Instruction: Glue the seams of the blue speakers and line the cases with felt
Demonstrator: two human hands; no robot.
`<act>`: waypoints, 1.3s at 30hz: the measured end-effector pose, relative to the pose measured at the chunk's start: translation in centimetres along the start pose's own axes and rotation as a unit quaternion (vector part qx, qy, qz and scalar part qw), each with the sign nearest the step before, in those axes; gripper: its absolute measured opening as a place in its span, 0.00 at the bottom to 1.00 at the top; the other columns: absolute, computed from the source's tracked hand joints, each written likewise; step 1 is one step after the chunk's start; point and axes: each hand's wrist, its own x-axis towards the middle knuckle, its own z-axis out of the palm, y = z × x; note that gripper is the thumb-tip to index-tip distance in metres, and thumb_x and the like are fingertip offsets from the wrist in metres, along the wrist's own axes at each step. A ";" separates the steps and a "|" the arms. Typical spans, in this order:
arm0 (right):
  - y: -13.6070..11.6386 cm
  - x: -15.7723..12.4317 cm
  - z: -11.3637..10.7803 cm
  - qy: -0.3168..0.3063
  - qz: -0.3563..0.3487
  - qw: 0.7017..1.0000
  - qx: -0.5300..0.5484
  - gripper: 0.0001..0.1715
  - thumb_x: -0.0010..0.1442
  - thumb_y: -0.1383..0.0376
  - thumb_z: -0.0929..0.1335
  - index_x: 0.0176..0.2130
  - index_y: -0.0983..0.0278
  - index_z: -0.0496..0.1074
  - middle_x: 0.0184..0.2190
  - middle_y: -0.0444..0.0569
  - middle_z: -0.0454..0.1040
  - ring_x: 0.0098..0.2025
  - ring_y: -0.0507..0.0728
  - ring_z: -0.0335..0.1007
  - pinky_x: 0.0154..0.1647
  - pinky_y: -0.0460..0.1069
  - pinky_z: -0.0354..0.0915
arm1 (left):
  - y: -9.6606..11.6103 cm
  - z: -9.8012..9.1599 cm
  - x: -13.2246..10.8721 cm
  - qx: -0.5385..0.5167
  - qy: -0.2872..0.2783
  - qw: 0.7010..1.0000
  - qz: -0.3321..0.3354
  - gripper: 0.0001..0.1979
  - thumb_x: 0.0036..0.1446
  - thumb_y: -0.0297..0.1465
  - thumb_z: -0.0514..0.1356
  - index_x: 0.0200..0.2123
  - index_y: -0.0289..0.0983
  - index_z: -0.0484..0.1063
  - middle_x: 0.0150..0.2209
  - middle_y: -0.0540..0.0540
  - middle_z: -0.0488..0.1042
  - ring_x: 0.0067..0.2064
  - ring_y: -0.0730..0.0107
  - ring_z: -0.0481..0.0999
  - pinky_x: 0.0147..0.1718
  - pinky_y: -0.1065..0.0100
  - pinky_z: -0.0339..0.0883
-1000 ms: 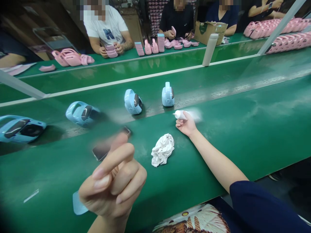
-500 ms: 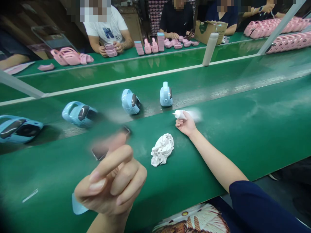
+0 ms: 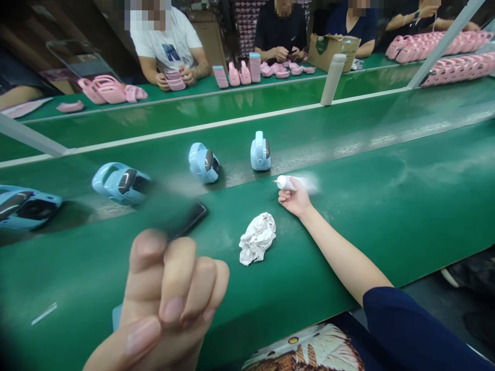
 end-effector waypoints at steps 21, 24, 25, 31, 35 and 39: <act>0.1 0.2 -0.3 -0.010 -0.003 1.000 -0.003 0.15 0.67 0.58 0.62 0.30 0.61 0.62 0.15 0.37 0.53 0.16 0.48 0.49 0.17 0.42 0.55 | -0.5 0.0 0.0 0.052 0.014 0.998 0.035 0.15 0.58 0.28 0.60 0.49 0.42 0.67 0.24 0.56 0.64 0.20 0.81 0.55 0.20 0.75 0.56; 0.1 0.3 -0.3 -0.010 -0.002 1.000 -0.004 0.14 0.67 0.58 0.62 0.30 0.61 0.63 0.16 0.37 0.52 0.16 0.48 0.49 0.18 0.42 0.55 | -0.7 0.0 0.0 0.053 0.012 0.998 0.035 0.15 0.58 0.28 0.61 0.49 0.42 0.67 0.24 0.56 0.64 0.20 0.81 0.56 0.20 0.75 0.56; 0.1 0.3 -0.3 -0.010 -0.002 1.000 -0.005 0.14 0.66 0.58 0.62 0.30 0.61 0.63 0.16 0.36 0.52 0.16 0.48 0.49 0.17 0.42 0.56 | -0.7 0.0 0.0 0.054 0.012 0.998 0.036 0.15 0.57 0.28 0.61 0.49 0.42 0.67 0.24 0.56 0.64 0.20 0.81 0.56 0.20 0.75 0.57; 0.1 0.3 -0.3 -0.008 -0.003 1.000 -0.004 0.13 0.65 0.58 0.64 0.30 0.61 0.64 0.16 0.36 0.52 0.16 0.48 0.49 0.17 0.42 0.56 | -0.6 -0.2 0.1 0.069 -0.004 0.997 0.033 0.15 0.59 0.29 0.60 0.49 0.42 0.67 0.25 0.55 0.65 0.20 0.81 0.58 0.20 0.74 0.58; 0.1 0.2 -0.3 -0.006 -0.001 1.000 -0.002 0.15 0.67 0.58 0.62 0.30 0.62 0.64 0.16 0.37 0.53 0.17 0.48 0.49 0.18 0.42 0.56 | -0.7 -0.2 0.2 0.073 -0.013 0.997 0.027 0.11 0.59 0.29 0.59 0.46 0.41 0.68 0.25 0.55 0.64 0.22 0.80 0.58 0.21 0.74 0.59; 0.0 0.2 -0.2 -0.004 -0.002 1.000 -0.002 0.15 0.67 0.57 0.62 0.30 0.61 0.63 0.16 0.37 0.53 0.16 0.48 0.49 0.18 0.42 0.56 | -0.7 -0.3 0.3 0.070 -0.029 0.997 0.019 0.09 0.59 0.33 0.60 0.43 0.41 0.67 0.25 0.55 0.61 0.23 0.79 0.57 0.21 0.74 0.56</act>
